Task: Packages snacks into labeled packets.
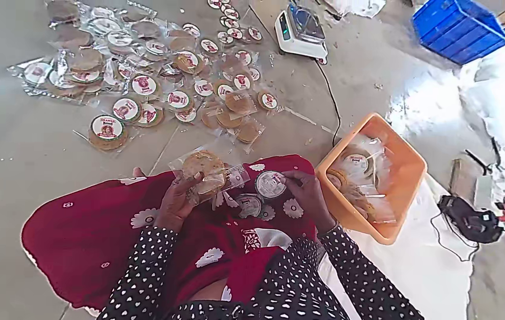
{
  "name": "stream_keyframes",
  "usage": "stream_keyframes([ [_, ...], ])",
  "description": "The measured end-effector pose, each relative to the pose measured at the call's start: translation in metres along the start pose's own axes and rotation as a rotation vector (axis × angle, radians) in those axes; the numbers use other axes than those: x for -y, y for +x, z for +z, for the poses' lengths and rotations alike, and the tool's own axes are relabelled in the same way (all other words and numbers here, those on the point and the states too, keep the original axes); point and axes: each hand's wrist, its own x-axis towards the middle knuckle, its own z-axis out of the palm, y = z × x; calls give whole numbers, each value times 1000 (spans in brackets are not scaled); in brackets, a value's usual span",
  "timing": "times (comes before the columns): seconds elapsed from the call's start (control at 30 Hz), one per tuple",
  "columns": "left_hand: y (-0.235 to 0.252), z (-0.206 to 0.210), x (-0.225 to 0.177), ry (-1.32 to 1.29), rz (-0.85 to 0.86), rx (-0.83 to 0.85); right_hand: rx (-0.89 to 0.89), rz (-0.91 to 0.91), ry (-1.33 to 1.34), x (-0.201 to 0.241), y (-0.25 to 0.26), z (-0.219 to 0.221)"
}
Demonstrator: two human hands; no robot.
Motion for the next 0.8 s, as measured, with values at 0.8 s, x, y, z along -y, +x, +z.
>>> stream_keyframes([
  [0.8, 1, 2, 2, 67, -48, 86, 98, 89, 494, 67, 40, 53],
])
